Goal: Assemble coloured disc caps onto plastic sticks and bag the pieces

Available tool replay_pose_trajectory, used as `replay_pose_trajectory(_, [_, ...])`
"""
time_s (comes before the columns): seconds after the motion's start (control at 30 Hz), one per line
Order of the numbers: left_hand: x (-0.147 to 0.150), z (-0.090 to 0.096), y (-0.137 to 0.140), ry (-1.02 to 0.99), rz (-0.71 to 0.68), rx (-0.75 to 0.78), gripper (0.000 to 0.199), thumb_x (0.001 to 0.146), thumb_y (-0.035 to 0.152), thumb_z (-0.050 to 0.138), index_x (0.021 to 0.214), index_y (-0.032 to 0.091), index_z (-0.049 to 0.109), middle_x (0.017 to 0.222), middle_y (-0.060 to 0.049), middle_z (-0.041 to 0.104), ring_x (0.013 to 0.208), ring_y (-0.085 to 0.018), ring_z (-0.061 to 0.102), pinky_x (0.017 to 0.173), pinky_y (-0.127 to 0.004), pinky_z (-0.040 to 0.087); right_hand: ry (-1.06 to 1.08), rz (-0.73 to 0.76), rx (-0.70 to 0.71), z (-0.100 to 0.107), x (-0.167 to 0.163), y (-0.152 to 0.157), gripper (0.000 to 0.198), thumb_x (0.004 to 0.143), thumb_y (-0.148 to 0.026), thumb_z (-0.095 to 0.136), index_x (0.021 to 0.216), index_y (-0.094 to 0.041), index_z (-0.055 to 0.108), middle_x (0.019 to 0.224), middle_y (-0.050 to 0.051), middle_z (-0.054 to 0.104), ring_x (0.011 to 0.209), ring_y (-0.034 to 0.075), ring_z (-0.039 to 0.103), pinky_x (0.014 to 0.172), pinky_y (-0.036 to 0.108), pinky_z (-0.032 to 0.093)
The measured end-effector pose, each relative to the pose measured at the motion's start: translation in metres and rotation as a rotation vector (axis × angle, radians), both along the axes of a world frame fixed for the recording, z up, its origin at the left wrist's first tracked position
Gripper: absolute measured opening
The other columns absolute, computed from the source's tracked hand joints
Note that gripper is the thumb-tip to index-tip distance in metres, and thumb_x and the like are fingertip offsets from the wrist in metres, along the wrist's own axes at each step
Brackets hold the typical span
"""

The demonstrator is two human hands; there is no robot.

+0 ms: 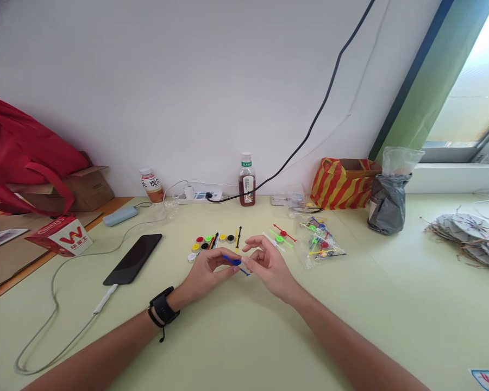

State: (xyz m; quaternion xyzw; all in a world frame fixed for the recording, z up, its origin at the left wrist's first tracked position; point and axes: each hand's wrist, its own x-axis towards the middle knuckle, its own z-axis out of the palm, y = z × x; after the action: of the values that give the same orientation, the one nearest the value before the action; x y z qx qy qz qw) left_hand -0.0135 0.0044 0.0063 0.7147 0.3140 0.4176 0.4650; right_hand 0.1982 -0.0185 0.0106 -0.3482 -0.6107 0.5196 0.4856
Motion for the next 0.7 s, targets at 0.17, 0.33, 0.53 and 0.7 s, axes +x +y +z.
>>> replay_pose_trajectory(0.17, [-0.003,0.001,0.004,-0.108,0.087,-0.005,0.02,0.081,0.026,0.084,0.092,0.016,0.071,0.1,-0.01,0.076,0.099,-0.024,0.074,0.093,-0.039,0.06,-0.177,0.083,-0.121,-0.004,-0.001,0.001,0.037,0.097,-0.054,0.061,0.116,-0.023,0.058,0.081,0.0,0.062,0.063,0.014,0.053,0.062,0.03,0.045])
replay_pose_trajectory(0.33, [-0.006,-0.003,0.004,0.022,0.076,0.108,0.019,0.083,0.025,0.082,0.099,0.018,0.075,0.102,-0.009,0.077,0.099,-0.023,0.073,0.094,-0.038,0.059,-0.092,-0.001,-0.093,0.004,0.005,0.005,0.037,0.091,-0.055,0.067,0.109,-0.023,0.061,0.074,-0.003,0.053,0.065,0.014,0.048,0.063,0.03,0.043])
replay_pose_trajectory(0.53, [-0.009,-0.003,0.002,0.15,0.059,0.188,0.013,0.086,0.026,0.078,0.097,0.019,0.076,0.103,-0.009,0.078,0.101,-0.024,0.074,0.095,-0.04,0.059,-0.063,-0.004,-0.088,0.006,0.003,0.004,0.038,0.09,-0.055,0.069,0.107,-0.023,0.061,0.079,-0.001,0.056,0.068,0.015,0.05,0.067,0.032,0.045])
replay_pose_trajectory(0.7, [-0.007,0.0,0.002,0.092,-0.026,0.099,0.015,0.087,0.029,0.079,0.092,0.016,0.073,0.098,-0.009,0.077,0.094,-0.022,0.074,0.091,-0.038,0.061,-0.068,-0.009,-0.077,0.008,0.0,0.002,0.04,0.089,-0.058,0.068,0.107,-0.023,0.061,0.076,-0.002,0.055,0.068,0.015,0.05,0.067,0.032,0.045])
